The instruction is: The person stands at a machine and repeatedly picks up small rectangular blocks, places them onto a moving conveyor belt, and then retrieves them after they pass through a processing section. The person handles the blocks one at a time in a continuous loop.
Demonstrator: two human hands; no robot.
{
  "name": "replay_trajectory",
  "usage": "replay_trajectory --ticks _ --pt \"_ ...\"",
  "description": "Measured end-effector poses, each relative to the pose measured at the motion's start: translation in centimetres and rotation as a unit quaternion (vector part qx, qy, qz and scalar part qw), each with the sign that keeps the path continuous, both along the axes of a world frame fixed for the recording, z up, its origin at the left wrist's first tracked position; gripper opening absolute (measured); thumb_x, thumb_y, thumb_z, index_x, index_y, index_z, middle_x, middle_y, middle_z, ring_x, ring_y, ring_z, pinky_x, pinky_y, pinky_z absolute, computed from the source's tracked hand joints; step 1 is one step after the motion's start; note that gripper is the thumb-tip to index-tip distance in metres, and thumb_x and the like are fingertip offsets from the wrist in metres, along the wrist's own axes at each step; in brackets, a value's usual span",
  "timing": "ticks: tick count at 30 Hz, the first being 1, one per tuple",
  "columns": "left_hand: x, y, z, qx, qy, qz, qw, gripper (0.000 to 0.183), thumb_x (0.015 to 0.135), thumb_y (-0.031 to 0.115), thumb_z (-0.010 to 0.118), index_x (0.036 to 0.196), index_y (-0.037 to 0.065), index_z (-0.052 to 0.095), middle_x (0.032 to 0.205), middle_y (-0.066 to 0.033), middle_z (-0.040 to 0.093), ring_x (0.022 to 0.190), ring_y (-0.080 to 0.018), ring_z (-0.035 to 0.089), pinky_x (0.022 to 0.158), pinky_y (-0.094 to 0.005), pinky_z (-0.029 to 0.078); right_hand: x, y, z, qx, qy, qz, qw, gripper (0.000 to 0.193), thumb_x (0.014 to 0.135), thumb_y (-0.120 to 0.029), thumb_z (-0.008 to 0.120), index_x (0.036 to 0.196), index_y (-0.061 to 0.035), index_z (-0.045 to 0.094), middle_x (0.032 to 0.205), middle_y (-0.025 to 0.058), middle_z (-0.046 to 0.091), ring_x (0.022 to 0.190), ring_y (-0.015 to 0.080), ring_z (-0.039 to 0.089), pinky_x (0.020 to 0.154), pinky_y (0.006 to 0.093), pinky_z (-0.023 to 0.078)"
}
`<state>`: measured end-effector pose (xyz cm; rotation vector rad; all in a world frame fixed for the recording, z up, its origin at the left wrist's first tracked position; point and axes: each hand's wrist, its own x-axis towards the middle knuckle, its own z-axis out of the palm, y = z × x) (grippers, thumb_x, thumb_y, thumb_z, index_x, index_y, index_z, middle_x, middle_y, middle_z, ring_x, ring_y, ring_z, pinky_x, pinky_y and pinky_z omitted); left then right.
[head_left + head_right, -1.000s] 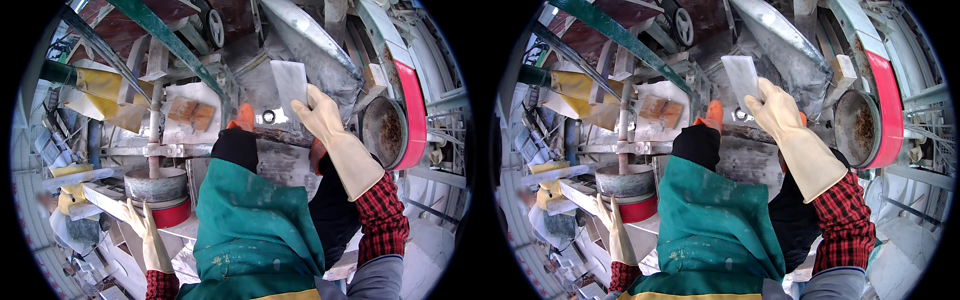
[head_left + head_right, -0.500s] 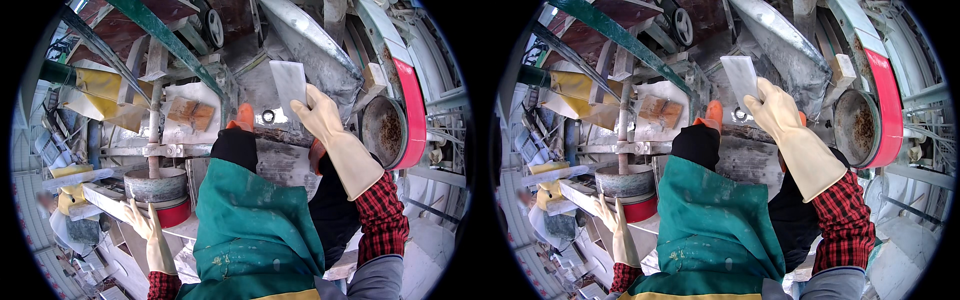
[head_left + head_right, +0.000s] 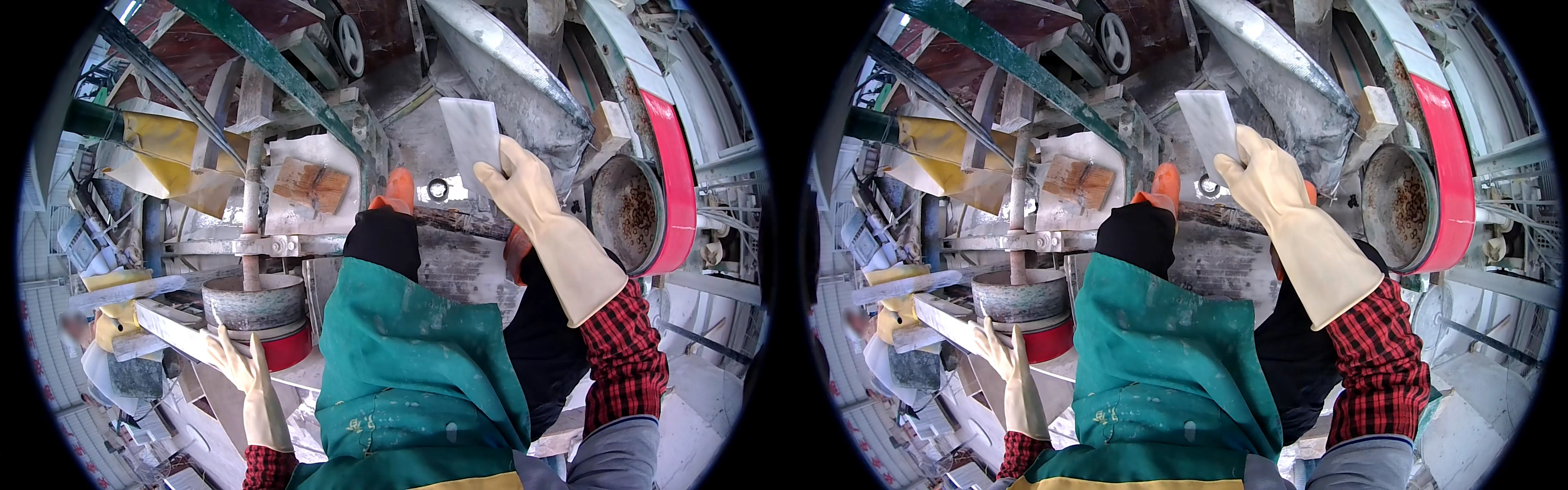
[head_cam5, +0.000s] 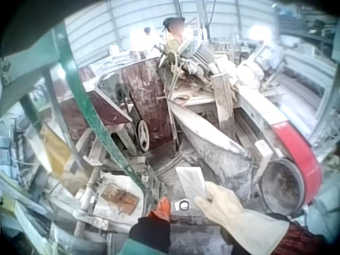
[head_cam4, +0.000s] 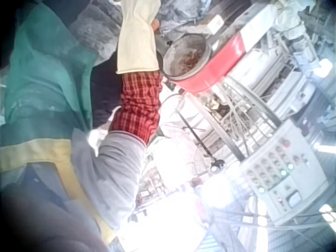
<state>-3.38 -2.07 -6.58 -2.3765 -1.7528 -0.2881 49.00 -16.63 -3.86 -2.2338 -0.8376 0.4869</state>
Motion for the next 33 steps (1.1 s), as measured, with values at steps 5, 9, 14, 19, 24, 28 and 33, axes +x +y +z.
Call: replay_trajectory --ticks 5,9,14,19,24,28,33 --pt "0.1 -0.4 -0.1 0.0 -0.002 -0.006 1.0 0.077 0.081 0.035 0.069 0.146 0.019 0.032 0.153 -0.0276 0.016 0.142 -0.0437 0.01 0.115 -0.0529 0.01 0.0 0.0 -0.2 0.003 0.001 -0.003 1.0 0.039 0.084 -0.025 0.063 0.12 -0.0098 0.057 0.109 0.0202 0.064 0.103 0.0369 0.061 0.091 0.0426 0.047" --pt "0.1 -0.6 0.1 -0.019 -0.011 -0.007 1.0 0.079 0.08 0.034 0.07 0.147 0.019 0.03 0.153 -0.0279 0.015 0.143 -0.0439 0.008 0.115 -0.0537 0.007 0.0 0.0 -0.2 0.004 0.002 -0.001 1.0 0.039 0.084 -0.025 0.063 0.12 -0.0104 0.058 0.109 0.0203 0.065 0.103 0.037 0.061 0.091 0.0426 0.047" --pt "0.5 -1.0 0.8 -0.07 -0.035 -0.008 0.997 0.082 0.078 0.027 0.072 0.148 0.02 0.029 0.155 -0.0272 0.009 0.144 -0.0432 0.002 0.116 -0.0538 0.004 0.0 -0.1 -0.3 0.008 -0.002 -0.001 1.0 0.038 0.084 -0.025 0.063 0.119 -0.0108 0.058 0.108 0.0203 0.065 0.103 0.037 0.061 0.09 0.0426 0.047" --pt "-0.2 -1.3 2.0 -0.164 -0.056 0.016 0.985 0.086 0.073 0.015 0.073 0.147 0.019 0.03 0.155 -0.0258 0.007 0.144 -0.0425 0.001 0.116 -0.0527 0.004 0.1 -0.1 -0.2 -0.001 -0.002 -0.001 1.0 0.038 0.084 -0.025 0.062 0.119 -0.0104 0.058 0.108 0.0203 0.065 0.102 0.0373 0.061 0.09 0.0423 0.047" --pt "-1.3 -1.5 2.3 -0.18 -0.082 -0.038 0.98 0.088 0.069 0.007 0.072 0.146 0.018 0.031 0.156 -0.0244 0.008 0.144 -0.0418 0.001 0.116 -0.0514 0.006 0.0 -0.1 -0.4 0.016 0.012 0.001 1.0 0.037 0.084 -0.025 0.062 0.119 -0.0102 0.058 0.109 0.0202 0.065 0.103 0.0372 0.061 0.09 0.0422 0.047" --pt "-1.1 -1.7 2.6 -0.184 -0.087 -0.044 0.978 0.085 0.069 0.006 0.071 0.145 0.016 0.033 0.156 -0.0225 0.01 0.145 -0.0396 0.003 0.117 -0.0491 0.008 -0.1 0.0 -0.5 0.019 0.008 -0.006 1.0 0.037 0.084 -0.025 0.062 0.118 -0.0103 0.058 0.108 0.0201 0.065 0.103 0.0372 0.06 0.09 0.0428 0.047" --pt "1.4 -2.4 4.8 -0.24 -0.249 0.042 0.937 0.071 0.074 0.003 0.065 0.141 0.011 0.042 0.156 -0.0166 0.018 0.146 -0.0296 0.013 0.118 -0.0399 0.012 -0.1 0.2 -0.2 0.061 0.073 -0.015 0.995 0.042 0.083 -0.016 0.067 0.122 -0.0027 0.057 0.11 0.0182 0.066 0.102 0.0274 0.064 0.09 0.0345 0.048"
